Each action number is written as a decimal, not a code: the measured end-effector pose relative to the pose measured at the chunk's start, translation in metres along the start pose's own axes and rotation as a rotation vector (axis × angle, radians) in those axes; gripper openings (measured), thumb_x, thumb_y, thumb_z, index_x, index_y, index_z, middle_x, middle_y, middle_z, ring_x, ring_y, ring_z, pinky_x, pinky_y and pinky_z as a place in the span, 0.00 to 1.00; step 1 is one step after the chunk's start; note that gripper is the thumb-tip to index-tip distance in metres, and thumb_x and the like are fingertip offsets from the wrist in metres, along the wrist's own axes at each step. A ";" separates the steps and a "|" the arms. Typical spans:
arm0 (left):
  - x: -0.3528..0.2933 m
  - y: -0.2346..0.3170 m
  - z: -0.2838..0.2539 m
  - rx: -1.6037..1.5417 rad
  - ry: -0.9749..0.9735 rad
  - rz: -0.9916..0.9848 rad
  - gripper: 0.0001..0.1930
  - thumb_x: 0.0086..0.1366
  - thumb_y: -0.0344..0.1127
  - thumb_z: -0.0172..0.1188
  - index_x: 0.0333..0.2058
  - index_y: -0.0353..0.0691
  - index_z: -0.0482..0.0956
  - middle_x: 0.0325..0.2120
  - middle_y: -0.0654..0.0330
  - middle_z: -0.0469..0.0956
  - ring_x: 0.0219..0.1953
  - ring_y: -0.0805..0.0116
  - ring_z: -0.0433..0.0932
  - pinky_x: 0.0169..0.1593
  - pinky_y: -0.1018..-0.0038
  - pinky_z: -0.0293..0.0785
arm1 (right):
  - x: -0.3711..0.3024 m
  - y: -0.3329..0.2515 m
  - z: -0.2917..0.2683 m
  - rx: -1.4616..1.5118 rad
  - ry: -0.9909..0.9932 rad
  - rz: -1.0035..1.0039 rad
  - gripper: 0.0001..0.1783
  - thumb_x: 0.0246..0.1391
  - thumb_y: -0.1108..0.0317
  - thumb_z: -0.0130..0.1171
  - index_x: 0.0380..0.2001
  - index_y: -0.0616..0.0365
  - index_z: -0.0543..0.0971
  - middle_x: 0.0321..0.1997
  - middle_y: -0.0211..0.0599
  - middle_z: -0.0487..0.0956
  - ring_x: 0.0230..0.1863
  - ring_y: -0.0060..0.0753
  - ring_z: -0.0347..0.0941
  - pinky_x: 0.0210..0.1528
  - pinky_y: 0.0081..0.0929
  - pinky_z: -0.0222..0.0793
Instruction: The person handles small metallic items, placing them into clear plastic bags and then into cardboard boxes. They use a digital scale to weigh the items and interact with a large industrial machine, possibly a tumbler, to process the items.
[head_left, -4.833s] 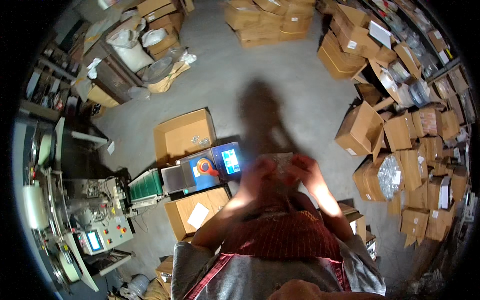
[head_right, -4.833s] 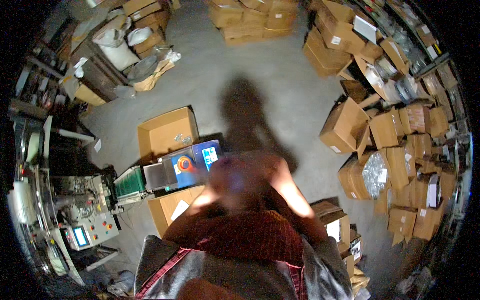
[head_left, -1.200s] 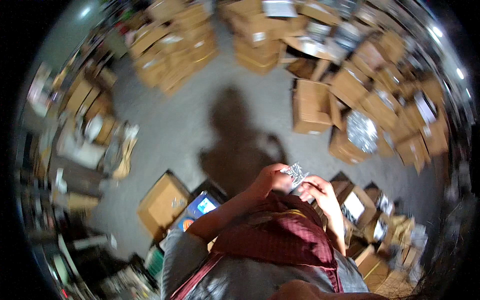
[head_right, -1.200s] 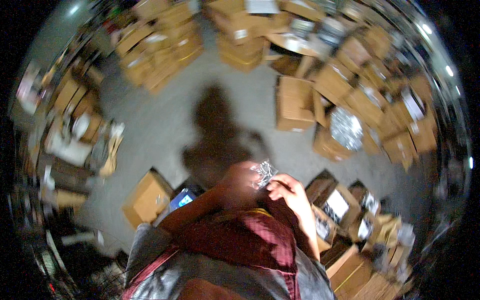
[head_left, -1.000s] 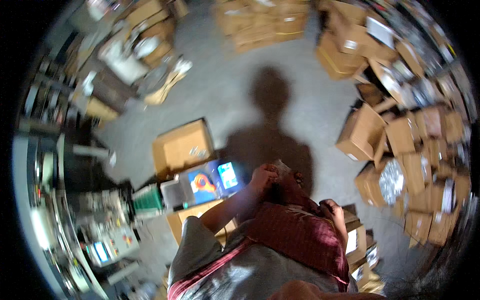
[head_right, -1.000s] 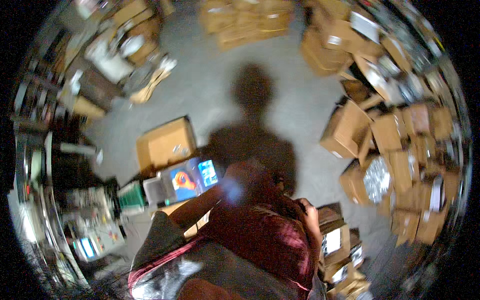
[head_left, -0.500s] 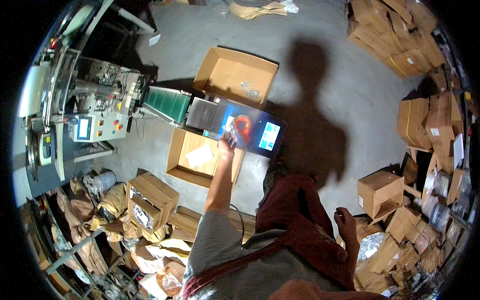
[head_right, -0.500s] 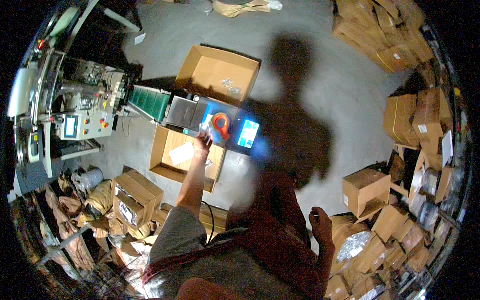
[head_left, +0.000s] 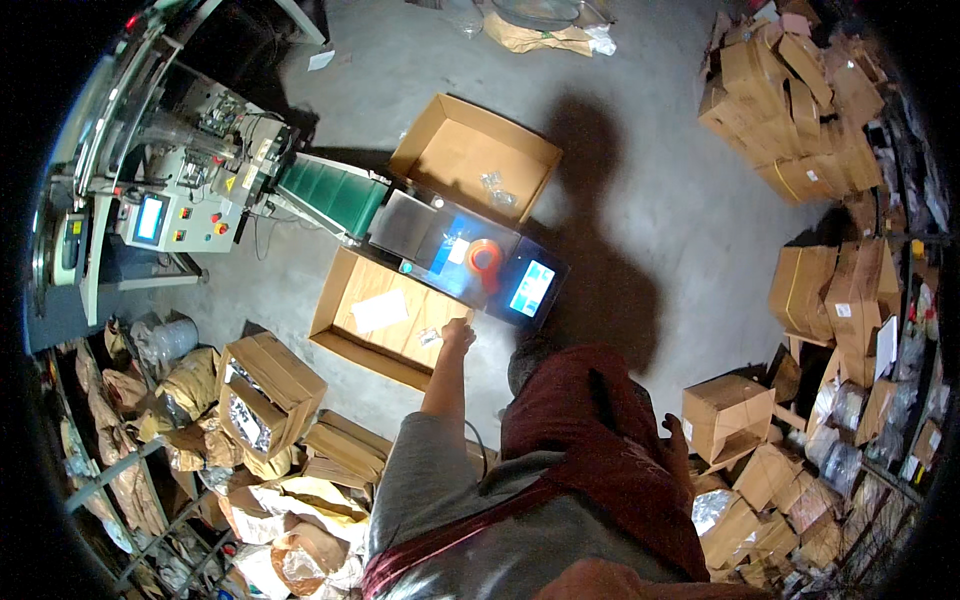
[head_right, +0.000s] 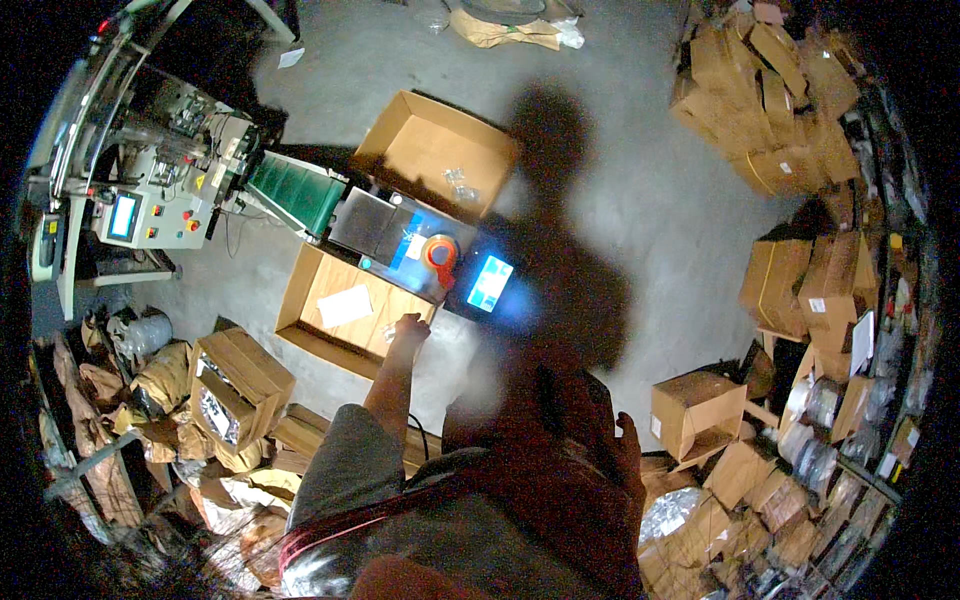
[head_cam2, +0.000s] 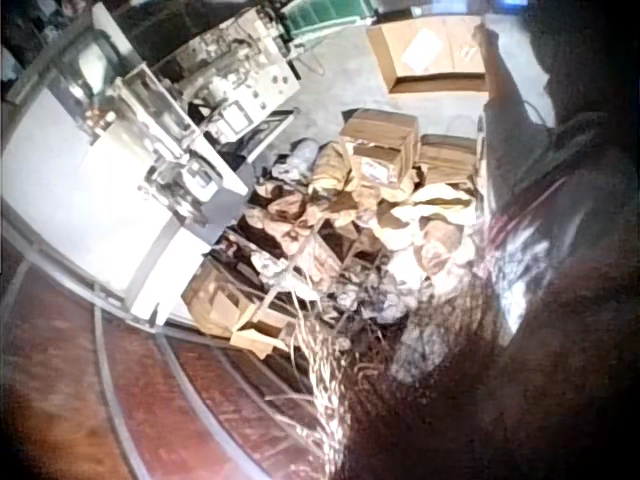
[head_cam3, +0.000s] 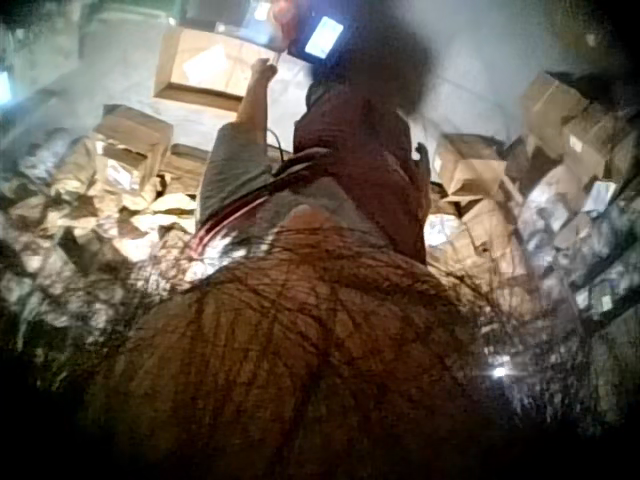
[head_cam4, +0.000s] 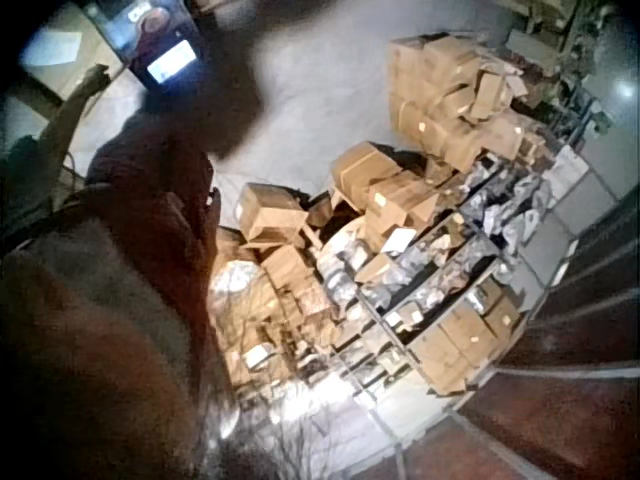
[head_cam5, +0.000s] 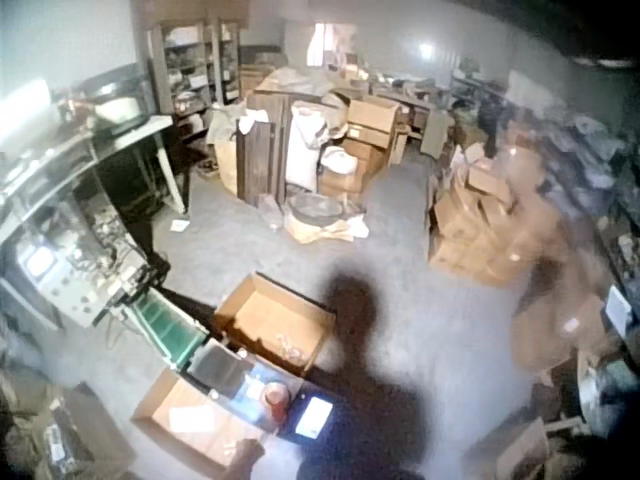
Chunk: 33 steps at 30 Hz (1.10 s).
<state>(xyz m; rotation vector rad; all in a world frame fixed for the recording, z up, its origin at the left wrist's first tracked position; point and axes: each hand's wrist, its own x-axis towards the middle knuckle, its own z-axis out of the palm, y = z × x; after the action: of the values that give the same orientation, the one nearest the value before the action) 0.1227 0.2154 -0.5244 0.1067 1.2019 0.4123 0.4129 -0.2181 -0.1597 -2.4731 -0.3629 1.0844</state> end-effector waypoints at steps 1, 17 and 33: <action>-0.001 0.000 -0.008 -0.044 -0.060 -0.016 0.06 0.60 0.33 0.59 0.30 0.38 0.73 0.20 0.59 0.71 0.22 0.64 0.73 0.26 0.67 0.73 | 0.010 0.000 0.005 -0.041 -0.015 0.019 0.28 0.65 0.53 0.54 0.62 0.56 0.66 0.61 0.44 0.70 0.44 0.38 0.77 0.49 0.33 0.71; -0.070 -0.112 -0.076 0.431 0.439 -0.093 0.07 0.57 0.33 0.54 0.29 0.37 0.79 0.21 0.58 0.78 0.21 0.65 0.76 0.24 0.70 0.72 | 0.183 -0.052 -0.020 -0.150 -0.495 -0.366 0.30 0.57 0.65 0.62 0.62 0.52 0.68 0.62 0.45 0.72 0.57 0.43 0.73 0.58 0.36 0.68; -0.040 -0.279 0.101 0.817 0.566 -0.156 0.17 0.56 0.41 0.57 0.40 0.37 0.84 0.37 0.48 0.84 0.44 0.54 0.82 0.47 0.62 0.76 | 0.405 -0.311 -0.056 -0.905 -0.683 -0.653 0.21 0.58 0.58 0.57 0.50 0.59 0.77 0.50 0.48 0.80 0.50 0.48 0.77 0.51 0.39 0.72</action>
<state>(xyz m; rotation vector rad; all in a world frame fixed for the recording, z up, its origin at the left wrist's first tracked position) 0.2745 -0.0421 -0.5344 0.6257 1.8687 -0.2310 0.7012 0.2002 -0.2377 -2.1609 -2.0719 1.6272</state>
